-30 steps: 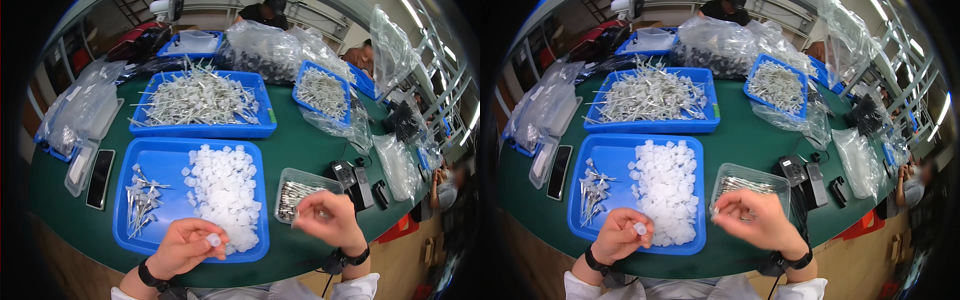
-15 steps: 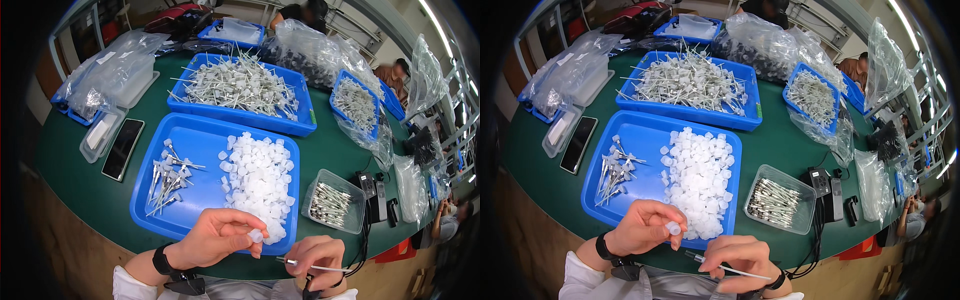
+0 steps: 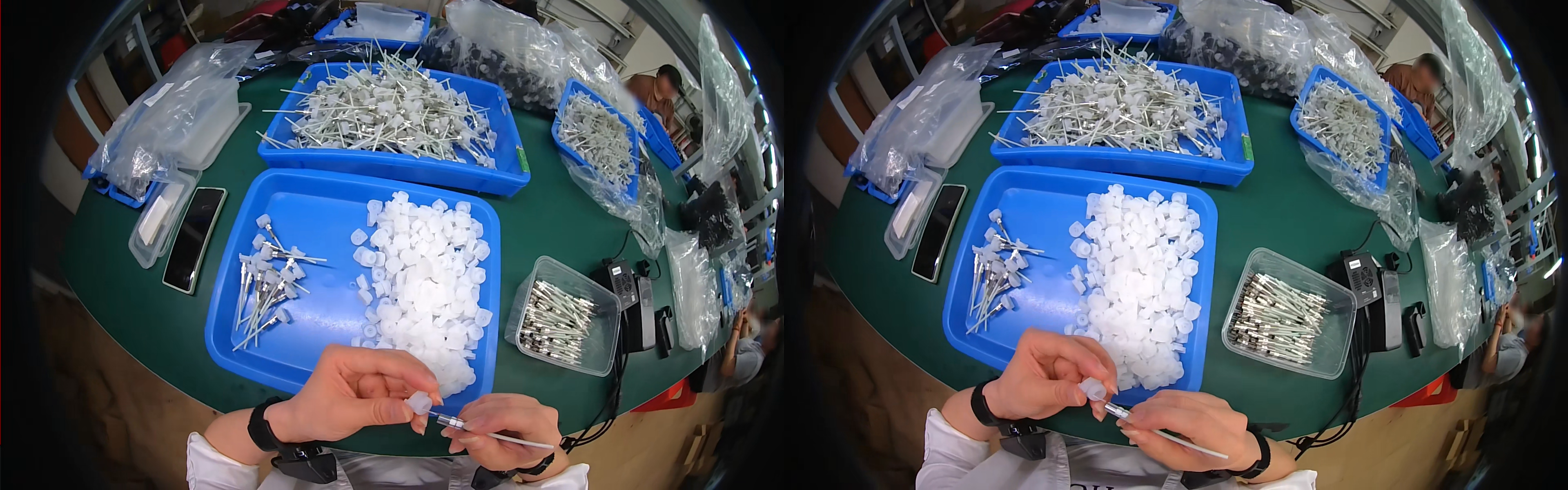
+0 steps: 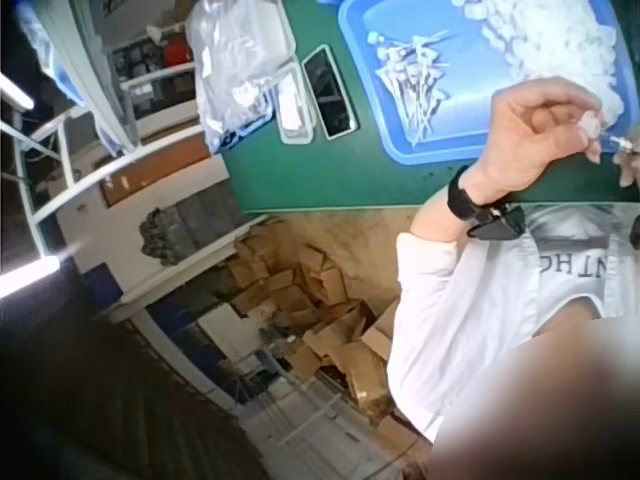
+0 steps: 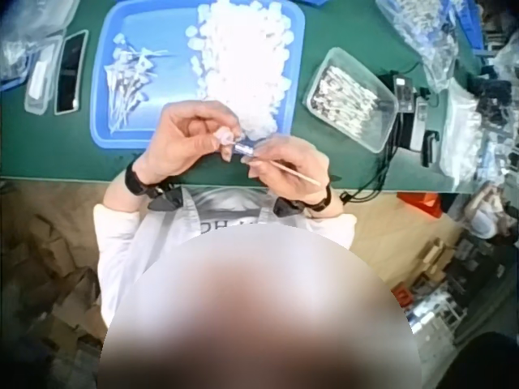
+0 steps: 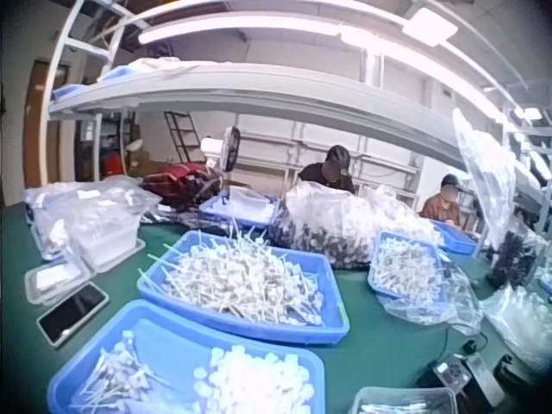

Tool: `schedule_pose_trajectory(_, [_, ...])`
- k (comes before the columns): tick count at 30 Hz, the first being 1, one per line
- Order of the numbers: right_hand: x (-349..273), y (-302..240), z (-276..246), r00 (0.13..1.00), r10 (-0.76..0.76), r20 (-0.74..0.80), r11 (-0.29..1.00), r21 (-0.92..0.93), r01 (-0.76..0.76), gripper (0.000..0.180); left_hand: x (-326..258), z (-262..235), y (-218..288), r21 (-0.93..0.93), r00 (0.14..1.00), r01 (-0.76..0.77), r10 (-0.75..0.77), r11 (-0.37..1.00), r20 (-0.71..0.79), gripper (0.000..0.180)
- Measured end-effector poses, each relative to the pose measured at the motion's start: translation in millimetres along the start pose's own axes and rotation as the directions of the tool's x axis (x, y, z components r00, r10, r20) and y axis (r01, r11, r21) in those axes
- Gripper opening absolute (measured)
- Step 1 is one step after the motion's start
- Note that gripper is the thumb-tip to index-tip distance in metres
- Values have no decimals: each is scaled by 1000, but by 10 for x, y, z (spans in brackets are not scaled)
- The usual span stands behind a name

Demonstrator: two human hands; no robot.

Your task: Assemble small white plastic caps with metal pin components.

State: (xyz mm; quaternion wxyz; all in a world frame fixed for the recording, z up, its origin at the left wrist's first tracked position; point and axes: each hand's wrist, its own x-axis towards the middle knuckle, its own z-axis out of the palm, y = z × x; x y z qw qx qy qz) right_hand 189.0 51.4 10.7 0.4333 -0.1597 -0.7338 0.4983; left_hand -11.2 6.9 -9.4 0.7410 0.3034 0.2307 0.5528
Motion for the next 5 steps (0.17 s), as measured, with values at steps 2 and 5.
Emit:
schedule_pose_trajectory(2, [7,12,-17,1000,-7,6,1000,-8,7,23,1,-3,-9,-11,1000,-2,2,1000,-1,25])
schedule_pose_trajectory(5, [-19,54,-41,998,-60,28,994,-88,62,28,7,-8,-18,-40,1000,3,-3,999,2,25])
